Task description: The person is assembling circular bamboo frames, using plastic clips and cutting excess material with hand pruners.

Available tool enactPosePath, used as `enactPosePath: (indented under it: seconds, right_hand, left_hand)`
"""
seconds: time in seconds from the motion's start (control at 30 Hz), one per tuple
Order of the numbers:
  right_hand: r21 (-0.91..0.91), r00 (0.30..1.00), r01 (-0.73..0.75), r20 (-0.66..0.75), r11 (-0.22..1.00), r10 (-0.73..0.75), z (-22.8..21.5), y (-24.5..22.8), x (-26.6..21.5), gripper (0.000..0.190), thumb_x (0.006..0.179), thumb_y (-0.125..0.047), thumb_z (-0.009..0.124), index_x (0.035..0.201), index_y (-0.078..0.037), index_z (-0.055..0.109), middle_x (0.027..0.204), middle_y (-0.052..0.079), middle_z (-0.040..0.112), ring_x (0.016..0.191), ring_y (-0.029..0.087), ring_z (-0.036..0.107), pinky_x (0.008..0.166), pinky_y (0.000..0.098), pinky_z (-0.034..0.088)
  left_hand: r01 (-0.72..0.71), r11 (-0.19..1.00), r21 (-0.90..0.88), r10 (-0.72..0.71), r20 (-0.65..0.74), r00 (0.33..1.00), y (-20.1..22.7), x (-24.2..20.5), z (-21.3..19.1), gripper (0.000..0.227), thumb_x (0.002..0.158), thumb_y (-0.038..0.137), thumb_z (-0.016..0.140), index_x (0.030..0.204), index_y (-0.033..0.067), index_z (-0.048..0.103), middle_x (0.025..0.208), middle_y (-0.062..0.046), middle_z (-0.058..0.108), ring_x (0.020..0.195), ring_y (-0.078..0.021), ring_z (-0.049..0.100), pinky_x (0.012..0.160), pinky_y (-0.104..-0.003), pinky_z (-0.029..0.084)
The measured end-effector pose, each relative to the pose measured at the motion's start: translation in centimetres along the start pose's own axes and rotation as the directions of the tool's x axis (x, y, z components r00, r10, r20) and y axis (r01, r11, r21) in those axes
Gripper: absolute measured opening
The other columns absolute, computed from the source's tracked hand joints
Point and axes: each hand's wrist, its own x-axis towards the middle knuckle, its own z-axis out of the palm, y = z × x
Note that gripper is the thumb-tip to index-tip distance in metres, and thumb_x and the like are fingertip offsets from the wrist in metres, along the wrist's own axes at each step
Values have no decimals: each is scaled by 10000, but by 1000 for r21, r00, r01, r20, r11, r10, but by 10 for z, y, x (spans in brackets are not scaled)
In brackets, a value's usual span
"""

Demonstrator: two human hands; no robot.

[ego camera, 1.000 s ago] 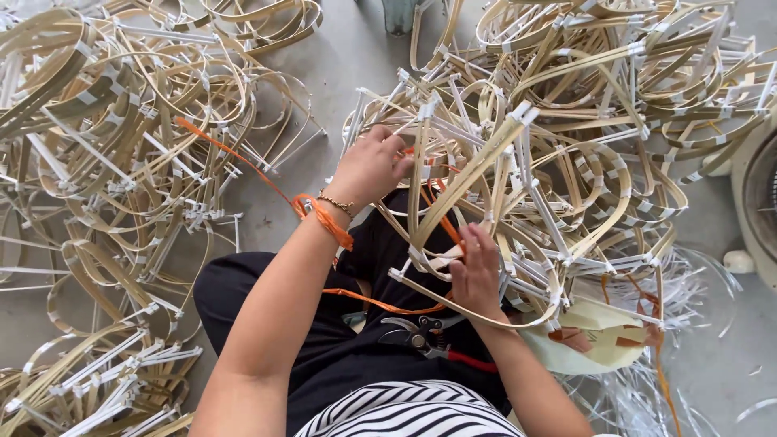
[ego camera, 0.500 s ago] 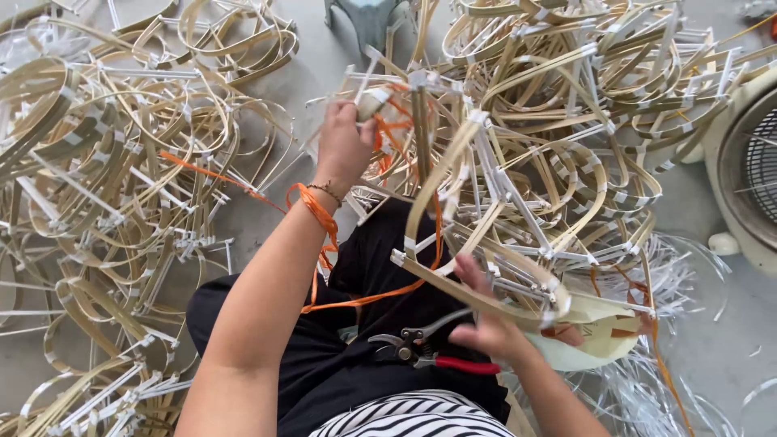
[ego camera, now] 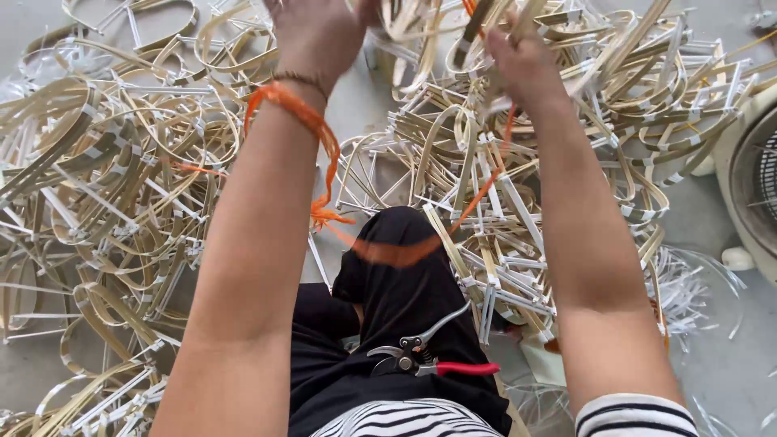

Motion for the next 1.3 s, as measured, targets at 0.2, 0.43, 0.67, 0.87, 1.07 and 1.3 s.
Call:
enactPosePath:
  seconds: [0.2, 0.43, 0.67, 0.87, 1.07, 1.3]
  right_hand:
    - [-828, 909, -401, -306, 392, 284, -19, 103, -34, 887, 876, -386, 711, 1616, -129, 295, 1447, 227, 507, 1366, 395, 482, 1160, 491, 361]
    - [-912, 916, -281, -161, 300, 367, 12, 141, -64, 657, 886, -441, 724, 1413, -87, 555, 1426, 215, 540, 1303, 399, 516, 1082, 496, 406]
    - [-425, 741, 240, 660, 873, 118, 251, 10, -154, 342, 912, -331, 682, 1173, -116, 726, 1181, 107, 742, 1099, 316, 688, 945, 411, 546]
    - [-509, 487, 289, 807, 811, 334, 335, -4, -215, 367, 887, -419, 626, 1134, -182, 758, 1113, 55, 726, 1050, 279, 660, 779, 518, 490]
    - [-430, 614, 487, 787, 760, 52, 128, 146, -64, 309, 968, -208, 586, 1230, -171, 745, 1243, 46, 739, 1139, 232, 705, 966, 380, 556]
    - [-826, 888, -24, 241, 563, 393, -43, 101, -116, 337, 1041, -297, 630, 1324, -138, 722, 1277, 63, 724, 1067, 214, 677, 912, 390, 540]
  left_hand:
    - [-401, 879, 258, 350, 223, 910, -55, -156, 98, 686, 978, 149, 606, 1594, 218, 312, 1668, -196, 296, 1475, -420, 347, 1133, -698, 321]
    - [366, 440, -820, 258, 506, 823, -84, -352, 116, 340, 1003, 197, 620, 1330, 121, 681, 1552, -189, 472, 1482, -356, 411, 1166, -458, 372]
    - [43, 994, -99, 54, 796, 603, -34, -381, 57, 322, 968, 390, 610, 1131, 134, 715, 1232, -82, 663, 1188, -283, 609, 1015, -435, 489]
    - [557, 631, -540, 71, 755, 652, -56, -407, 74, 340, 1002, 344, 596, 1172, 83, 732, 1116, -79, 674, 1002, -216, 590, 856, -369, 490]
    - [615, -359, -702, 0, 659, 752, -79, -425, 77, 290, 1041, 200, 618, 1215, -18, 695, 1065, -73, 692, 933, -161, 625, 828, -304, 511]
    - [220, -400, -890, -486, 409, 772, -149, -465, 13, 247, 1083, 211, 504, 1212, 46, 635, 1238, -96, 686, 1156, -183, 669, 988, -381, 553]
